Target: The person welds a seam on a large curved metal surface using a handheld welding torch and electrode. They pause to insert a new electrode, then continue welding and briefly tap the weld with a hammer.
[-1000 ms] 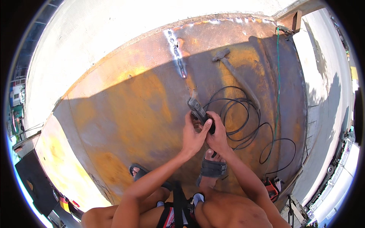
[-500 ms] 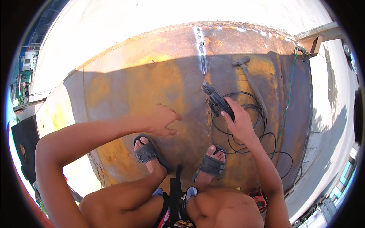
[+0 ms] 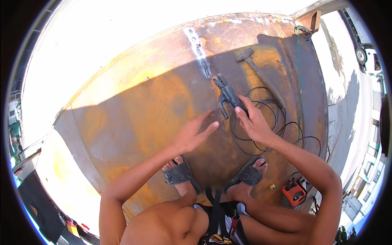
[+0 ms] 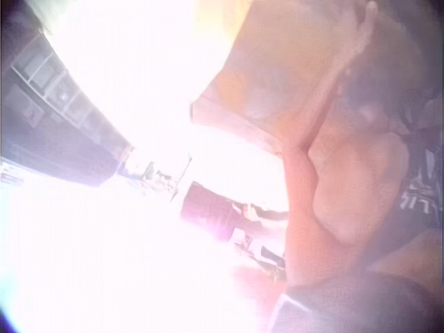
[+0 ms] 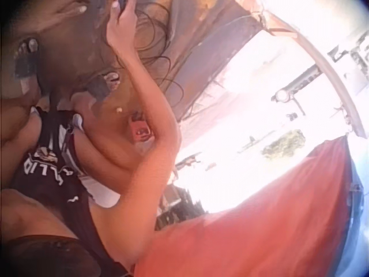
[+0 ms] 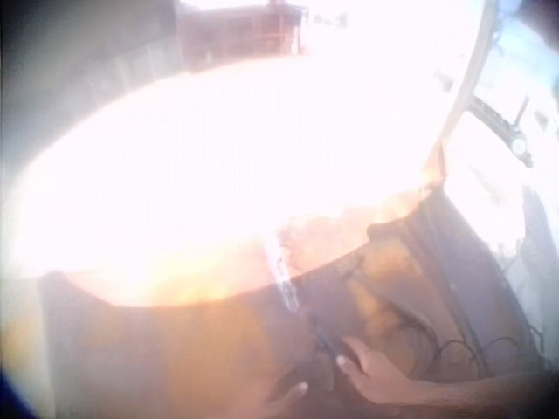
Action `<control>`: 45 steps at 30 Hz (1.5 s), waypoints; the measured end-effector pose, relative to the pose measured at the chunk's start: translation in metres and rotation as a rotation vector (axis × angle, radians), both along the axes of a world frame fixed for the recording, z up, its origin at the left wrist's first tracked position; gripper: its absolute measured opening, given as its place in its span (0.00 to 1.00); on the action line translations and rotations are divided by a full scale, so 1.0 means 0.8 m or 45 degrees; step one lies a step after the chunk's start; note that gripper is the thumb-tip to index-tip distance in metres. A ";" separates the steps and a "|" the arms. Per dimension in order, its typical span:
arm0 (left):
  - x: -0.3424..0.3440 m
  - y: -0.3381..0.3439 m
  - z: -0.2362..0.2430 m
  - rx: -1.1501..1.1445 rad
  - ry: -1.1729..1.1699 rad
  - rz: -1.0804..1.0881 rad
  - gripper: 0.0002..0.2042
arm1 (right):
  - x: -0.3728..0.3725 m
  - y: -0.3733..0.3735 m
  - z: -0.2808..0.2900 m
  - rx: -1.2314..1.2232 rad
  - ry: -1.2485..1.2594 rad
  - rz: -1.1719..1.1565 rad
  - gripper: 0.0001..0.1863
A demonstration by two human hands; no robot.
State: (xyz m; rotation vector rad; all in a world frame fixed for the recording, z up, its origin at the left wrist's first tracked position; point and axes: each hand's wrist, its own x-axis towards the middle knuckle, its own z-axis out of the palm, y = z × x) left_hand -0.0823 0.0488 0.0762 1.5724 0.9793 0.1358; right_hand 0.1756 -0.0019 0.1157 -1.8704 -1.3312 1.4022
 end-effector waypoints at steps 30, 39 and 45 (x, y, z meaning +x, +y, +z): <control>0.051 -0.026 -0.097 -0.149 -0.013 0.460 0.43 | -0.062 -0.021 -0.152 0.599 -0.502 -0.225 0.24; 0.052 -0.018 -0.106 -0.209 -0.038 0.430 0.46 | -0.067 -0.017 -0.152 0.572 -0.551 -0.254 0.24; 0.051 -0.014 -0.102 -0.170 0.004 0.380 0.44 | -0.069 -0.016 -0.151 0.541 -0.558 -0.251 0.24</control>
